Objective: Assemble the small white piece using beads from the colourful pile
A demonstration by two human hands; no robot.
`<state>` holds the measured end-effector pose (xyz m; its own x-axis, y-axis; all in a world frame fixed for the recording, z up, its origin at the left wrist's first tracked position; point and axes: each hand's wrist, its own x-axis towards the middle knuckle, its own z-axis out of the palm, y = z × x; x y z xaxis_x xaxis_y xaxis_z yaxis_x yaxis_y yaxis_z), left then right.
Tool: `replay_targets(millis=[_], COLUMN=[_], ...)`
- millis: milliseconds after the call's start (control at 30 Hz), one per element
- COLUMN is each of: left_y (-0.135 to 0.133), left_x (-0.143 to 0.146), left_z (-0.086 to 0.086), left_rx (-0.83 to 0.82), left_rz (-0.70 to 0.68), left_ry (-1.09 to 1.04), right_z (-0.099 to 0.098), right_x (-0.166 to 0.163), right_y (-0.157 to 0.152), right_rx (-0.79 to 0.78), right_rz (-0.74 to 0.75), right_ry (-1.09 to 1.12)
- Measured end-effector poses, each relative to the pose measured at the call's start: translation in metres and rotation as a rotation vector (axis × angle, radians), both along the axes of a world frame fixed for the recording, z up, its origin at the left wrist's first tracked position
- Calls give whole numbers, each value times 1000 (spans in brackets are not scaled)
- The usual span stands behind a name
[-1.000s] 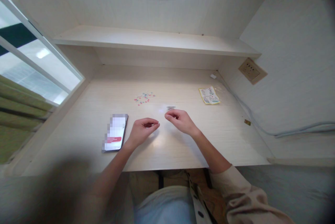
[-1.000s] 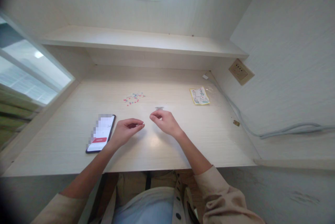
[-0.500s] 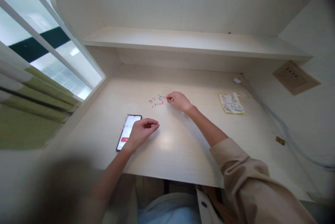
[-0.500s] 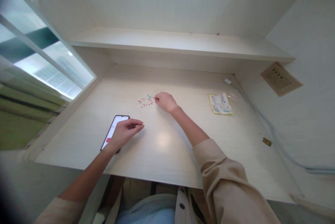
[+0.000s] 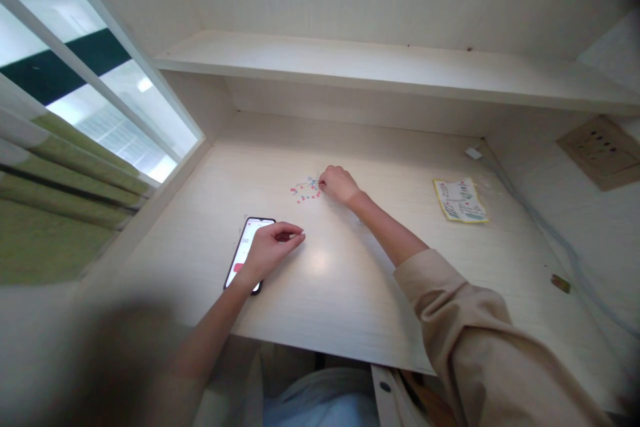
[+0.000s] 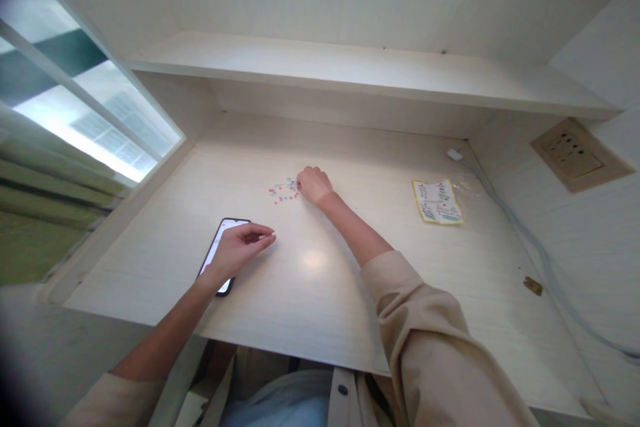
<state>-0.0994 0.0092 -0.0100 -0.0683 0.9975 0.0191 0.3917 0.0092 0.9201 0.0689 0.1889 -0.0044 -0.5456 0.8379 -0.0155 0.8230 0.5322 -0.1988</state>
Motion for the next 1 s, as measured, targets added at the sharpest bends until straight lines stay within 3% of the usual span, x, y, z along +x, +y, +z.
replay_targets(millis=[267,500,667,833,1000], left_y=[-1,-4,-7,-10,-12], left_x=[3,13,24,38,54], left_z=[1,5,9,13,13], left_rx=[2,24,16,19,28], left_rz=[2,-12,-55,-89,-139], left_ry=[-14,-39,-106,-152,-166], right_z=[6,40,54,51,32], right_x=[2,26,47,72,93], right_y=[-2,-26,-56,-97,-141], right_rx=[-38,-15,-104,-328,-477], right_rz=[-1,87,44,-39,-161], right_ry=[29,478,752,1037,1149])
